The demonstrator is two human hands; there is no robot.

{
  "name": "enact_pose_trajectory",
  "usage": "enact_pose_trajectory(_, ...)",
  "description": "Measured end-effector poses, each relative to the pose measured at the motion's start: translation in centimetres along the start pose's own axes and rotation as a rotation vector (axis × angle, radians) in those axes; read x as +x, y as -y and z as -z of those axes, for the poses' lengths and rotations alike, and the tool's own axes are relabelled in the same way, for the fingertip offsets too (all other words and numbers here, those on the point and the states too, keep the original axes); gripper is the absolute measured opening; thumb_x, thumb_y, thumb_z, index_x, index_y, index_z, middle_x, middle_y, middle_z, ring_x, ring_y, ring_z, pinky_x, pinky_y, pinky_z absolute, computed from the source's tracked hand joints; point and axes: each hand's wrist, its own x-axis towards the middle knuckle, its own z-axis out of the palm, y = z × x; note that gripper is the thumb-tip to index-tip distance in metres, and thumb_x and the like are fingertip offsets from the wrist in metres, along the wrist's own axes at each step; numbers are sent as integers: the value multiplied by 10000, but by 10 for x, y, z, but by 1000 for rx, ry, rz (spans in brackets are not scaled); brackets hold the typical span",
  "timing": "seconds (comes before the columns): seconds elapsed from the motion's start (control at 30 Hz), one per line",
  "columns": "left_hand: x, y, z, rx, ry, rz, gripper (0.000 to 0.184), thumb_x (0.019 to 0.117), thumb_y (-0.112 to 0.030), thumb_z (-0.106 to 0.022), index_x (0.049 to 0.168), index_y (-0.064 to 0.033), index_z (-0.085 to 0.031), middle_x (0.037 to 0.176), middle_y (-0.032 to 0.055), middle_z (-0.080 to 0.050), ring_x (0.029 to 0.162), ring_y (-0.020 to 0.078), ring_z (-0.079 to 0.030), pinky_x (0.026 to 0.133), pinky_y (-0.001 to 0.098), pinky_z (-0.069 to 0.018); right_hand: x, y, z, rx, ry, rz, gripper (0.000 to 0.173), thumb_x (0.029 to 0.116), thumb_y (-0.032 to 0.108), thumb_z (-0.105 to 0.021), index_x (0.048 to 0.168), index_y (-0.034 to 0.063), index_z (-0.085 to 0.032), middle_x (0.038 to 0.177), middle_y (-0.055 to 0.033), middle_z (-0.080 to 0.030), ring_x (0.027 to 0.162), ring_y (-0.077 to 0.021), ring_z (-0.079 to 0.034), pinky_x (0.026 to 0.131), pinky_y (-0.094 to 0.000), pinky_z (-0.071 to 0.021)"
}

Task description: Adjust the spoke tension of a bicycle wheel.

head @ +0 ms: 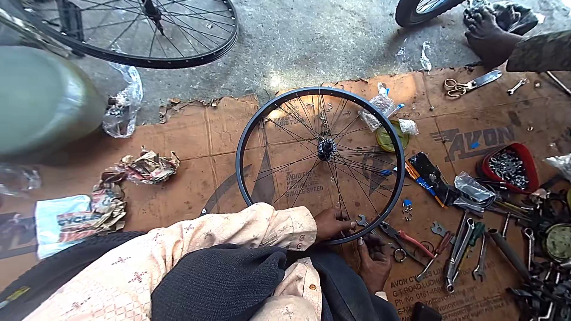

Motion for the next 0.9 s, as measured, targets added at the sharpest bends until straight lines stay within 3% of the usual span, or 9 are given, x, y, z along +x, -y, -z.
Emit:
enact_pose_trajectory(0.17,-1,-2,0,26,-2,8,310,1065,-319,-576,1149,-39,-680,956,67,-733,794,119,-711,747,302,-597,-1,-11,-4,-35,-2,139,334,766,-105,-687,1070,-39,-565,879,-61,-699,756,-111,-692,703,-235,-610)
enact_pose_trajectory(0.37,-2,-6,0,35,10,1,315,1067,-304,-572,1144,-19,-682,960,84,-734,793,136,-714,752,324,-599,-1,-11,-5,-61,63,195,317,760,-76,-689,1054,-30,-579,861,-46,-695,731,-100,-681,680,-233,-602)
enact_pose_trajectory(0.9,-12,-17,1,33,36,20,306,1065,-287,-581,1103,-1,-682,942,81,-735,787,129,-719,756,312,-607,2,-11,-6,-147,34,307,305,758,-27,-703,1043,-9,-596,874,-21,-692,751,-83,-678,710,-227,-599)
